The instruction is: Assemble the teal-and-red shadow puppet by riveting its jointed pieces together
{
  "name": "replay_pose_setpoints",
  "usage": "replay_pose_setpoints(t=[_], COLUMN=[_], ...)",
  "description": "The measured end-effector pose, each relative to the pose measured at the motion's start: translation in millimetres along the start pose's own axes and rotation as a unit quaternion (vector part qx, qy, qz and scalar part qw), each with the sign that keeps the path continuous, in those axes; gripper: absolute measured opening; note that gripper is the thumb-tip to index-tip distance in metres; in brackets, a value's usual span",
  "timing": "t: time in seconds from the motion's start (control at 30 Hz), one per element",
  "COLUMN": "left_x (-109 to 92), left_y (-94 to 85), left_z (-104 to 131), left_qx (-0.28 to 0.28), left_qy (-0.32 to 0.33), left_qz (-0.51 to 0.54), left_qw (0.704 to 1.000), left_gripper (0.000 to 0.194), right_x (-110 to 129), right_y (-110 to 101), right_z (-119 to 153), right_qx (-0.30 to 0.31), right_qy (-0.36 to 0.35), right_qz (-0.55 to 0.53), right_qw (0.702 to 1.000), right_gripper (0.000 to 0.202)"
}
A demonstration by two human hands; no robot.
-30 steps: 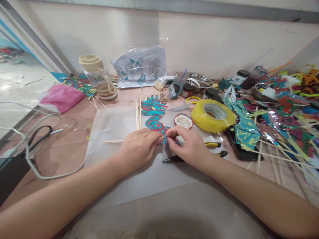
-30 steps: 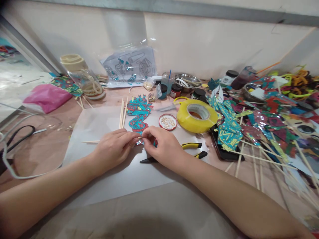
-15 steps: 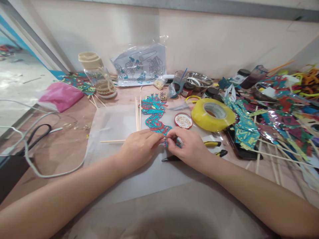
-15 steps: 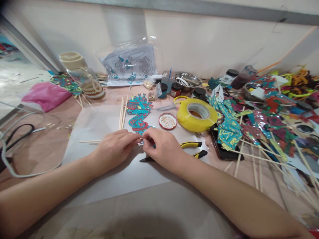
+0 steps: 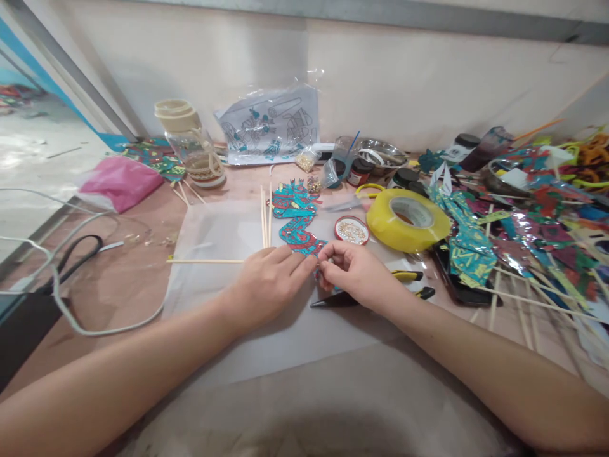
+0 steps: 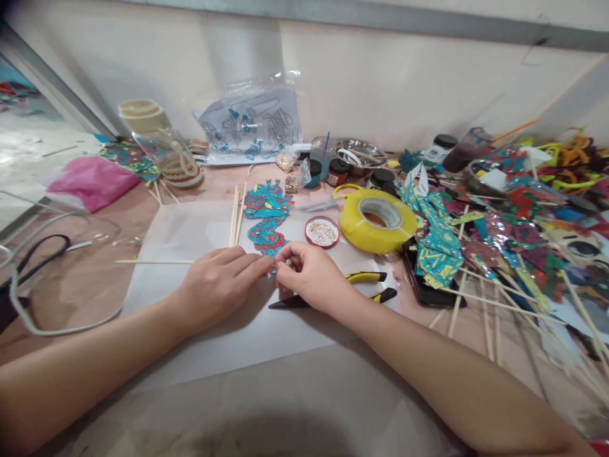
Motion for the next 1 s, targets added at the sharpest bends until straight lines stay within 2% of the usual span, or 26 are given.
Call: replay_pose_setpoints(t=[0.07,0.27,0.4,0.53,0.87,1.0], left_x=[7,23,25,24,20,19], left_y=[3.7,12.8,13.9,13.3,17.3,20.0], left_z=[0,5,6,4,6,6], left_qx=[0.005,0.006,0.011,0.019,0.035,0.048], left_qy=[-0.036,-0.137,-0.147,-0.139,-0.134,-0.134], left_qz=[0.011,0.094,0.121,0.125,0.134,0.140], left_qw=[0.999,0.986,0.982,0.982,0.981,0.980], left_gripper=[0.015,0.015,0.018,0.020,0.025,0.028], right_x=[3,35,52,54,60,56], right_y=[-3,-15,-15,-11,-1,-3], right_z=[0,7,15,20,30,26], right_qx=[-0.013,-0.073,-0.101,-0.116,-0.110,-0.113], right_qy=[-0.021,-0.148,-0.257,-0.329,-0.389,-0.369], right_qz=[0.016,0.120,0.237,0.303,0.343,0.342], right_qw=[1.000,0.979,0.931,0.887,0.848,0.857], right_gripper=[0.004,0.009,0.005,0.006,0.007,0.008])
Point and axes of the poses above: each hand's wrist, its own z-axis away from the middle knuckle, its own y-axis out of the palm, x = y × z, the point moved 9 cm from there along -z, towards the middle knuckle, and after that the axes turned 7 degrees about -x, right-handed, at the moved point
